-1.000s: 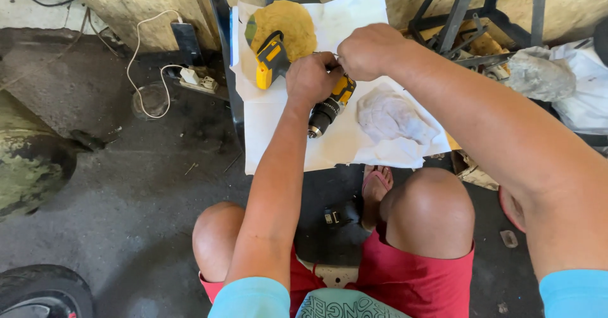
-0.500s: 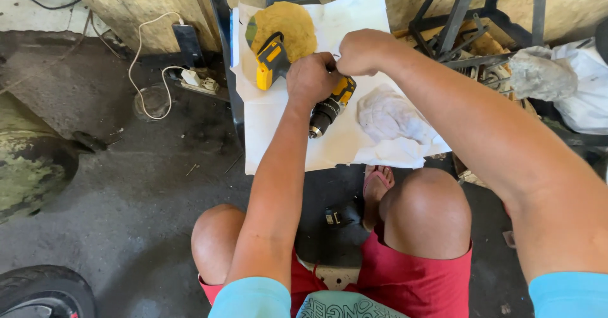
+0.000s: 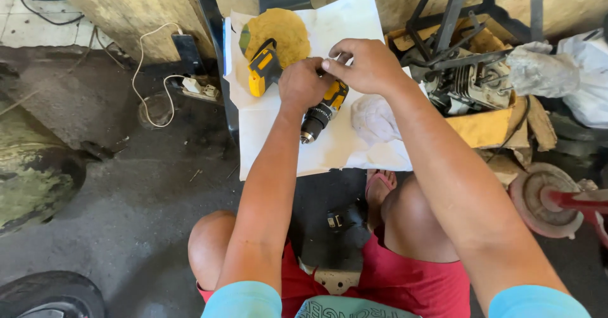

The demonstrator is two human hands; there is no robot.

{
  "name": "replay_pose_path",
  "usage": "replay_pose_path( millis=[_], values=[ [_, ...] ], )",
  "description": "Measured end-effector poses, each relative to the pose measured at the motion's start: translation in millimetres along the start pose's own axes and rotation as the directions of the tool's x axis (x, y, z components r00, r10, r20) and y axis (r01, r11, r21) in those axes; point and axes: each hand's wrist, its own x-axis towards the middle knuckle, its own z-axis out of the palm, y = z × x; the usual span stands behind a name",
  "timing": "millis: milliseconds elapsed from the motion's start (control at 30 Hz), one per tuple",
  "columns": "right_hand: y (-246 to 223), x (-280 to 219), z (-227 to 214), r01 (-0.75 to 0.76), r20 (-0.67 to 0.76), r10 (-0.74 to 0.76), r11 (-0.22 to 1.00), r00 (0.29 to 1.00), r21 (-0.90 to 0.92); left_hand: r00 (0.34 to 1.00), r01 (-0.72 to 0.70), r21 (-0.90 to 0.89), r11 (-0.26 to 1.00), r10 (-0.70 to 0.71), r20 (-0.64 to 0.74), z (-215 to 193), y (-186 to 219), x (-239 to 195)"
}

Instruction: The person uses a screwdriver to remove screws from the casing of a yellow and black cordless drill. They carefully separate the two halves of the drill's body, exposing the internal motor and wiring, and place the casing parts on a white sheet.

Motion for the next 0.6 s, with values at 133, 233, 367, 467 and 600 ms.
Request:
replay_pose_path(
  millis=[133, 233, 367, 467, 600],
  values=[
    [27, 13, 24, 0.146, -0.171, -0.132, 0.987, 0.976, 0.067, 0.999, -0.038, 0.001, 0.999, 0.038, -0.013, 0, -6, 4],
    [41, 21, 38, 0.171, -0.239, -0.15, 0.983, 0.959, 0.07, 0.998, -0.063, -0.004, 0.998, 0.063, -0.015, -5, -2, -6],
    [44, 20, 23, 0.286, -0.199, -0.268, 0.956, 0.943, 0.069, 0.977, -0.212, -0.089, 0.973, 0.208, -0.047, -1, -12, -1],
    [46, 18, 17, 0.382, -0.173, -0.362, 0.918, 0.916, 0.105, 0.969, -0.247, -0.118, 0.962, 0.241, -0.062, -2, -13, -3],
    [55, 14, 13, 0.401, -0.177, -0.367, 0.886, 0.913, 0.233, 0.961, -0.267, -0.105, 0.958, 0.258, -0.095, 8, -21, 5]
  ],
)
